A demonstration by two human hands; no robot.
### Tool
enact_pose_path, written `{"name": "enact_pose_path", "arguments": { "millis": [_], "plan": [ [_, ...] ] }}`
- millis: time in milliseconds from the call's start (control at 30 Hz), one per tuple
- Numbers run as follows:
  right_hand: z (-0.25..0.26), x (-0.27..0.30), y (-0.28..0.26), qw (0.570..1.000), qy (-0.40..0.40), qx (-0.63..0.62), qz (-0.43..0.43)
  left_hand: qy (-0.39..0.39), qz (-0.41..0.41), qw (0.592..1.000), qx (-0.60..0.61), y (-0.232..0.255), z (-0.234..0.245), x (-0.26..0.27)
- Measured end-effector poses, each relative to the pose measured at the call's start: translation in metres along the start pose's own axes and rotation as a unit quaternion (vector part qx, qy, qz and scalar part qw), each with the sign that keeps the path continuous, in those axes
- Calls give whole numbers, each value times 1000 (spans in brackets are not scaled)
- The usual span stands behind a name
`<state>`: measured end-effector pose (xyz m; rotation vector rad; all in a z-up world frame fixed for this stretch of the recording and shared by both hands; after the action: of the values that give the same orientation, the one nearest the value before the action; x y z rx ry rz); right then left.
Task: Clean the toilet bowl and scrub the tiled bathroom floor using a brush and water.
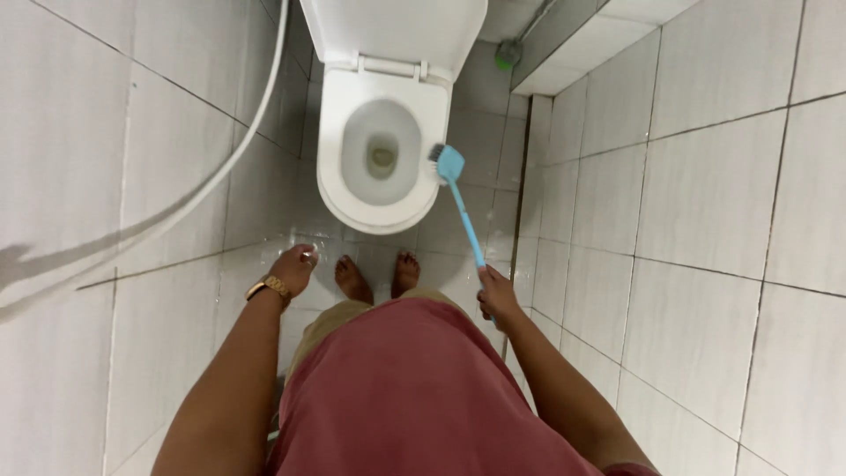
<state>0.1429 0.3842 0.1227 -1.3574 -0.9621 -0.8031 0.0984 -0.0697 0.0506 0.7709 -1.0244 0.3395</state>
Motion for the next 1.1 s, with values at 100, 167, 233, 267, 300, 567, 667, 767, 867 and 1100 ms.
{"name": "enact_pose_path", "arguments": {
  "millis": [100, 167, 233, 267, 300, 567, 667, 767, 867, 1100],
  "plan": [
    [5, 4, 10, 999, 2, -40, 14, -5, 12, 1000, -15, 23, 13, 28],
    [1, 1, 16, 999, 6, 28, 31, -4, 13, 1000, 5, 18, 17, 34],
    [4, -10, 19, 994, 13, 96, 53, -2, 8, 1000, 23, 8, 20, 30],
    [10, -18, 20, 978, 51, 192, 59, -6, 5, 1000, 16, -1, 19, 23],
    [15, -27, 20, 951, 88, 288, 64, -9, 2, 1000, 10, -10, 18, 17],
    [-9, 33, -173, 763, 235, 597, 74, -17, -23, 1000, -5, -30, 21, 12],
    [-21, 46, -238, 702, 261, 651, 119, -24, -19, 999, 20, -30, 21, 23],
    [-65, 47, -291, 657, 245, 699, 143, -31, -20, 999, 34, -23, 28, 30],
    [-92, 44, -319, 628, 233, 729, 141, -37, -24, 997, 69, -9, 34, 39],
    [0, 75, -332, 615, 298, 719, 125, -9, -50, 989, 136, 39, 71, 78]
  ]
}}
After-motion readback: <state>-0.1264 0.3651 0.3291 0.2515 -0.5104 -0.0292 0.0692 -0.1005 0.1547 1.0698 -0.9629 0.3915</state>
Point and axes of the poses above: each hand's wrist, its own x-axis away from the middle knuckle, its own z-axis out of the back of the hand, y = z × x, the point moved 3 cm from there along -x, towards the middle knuckle, and after that the axes turned 12 degrees about -y, right-handed, at the moved point
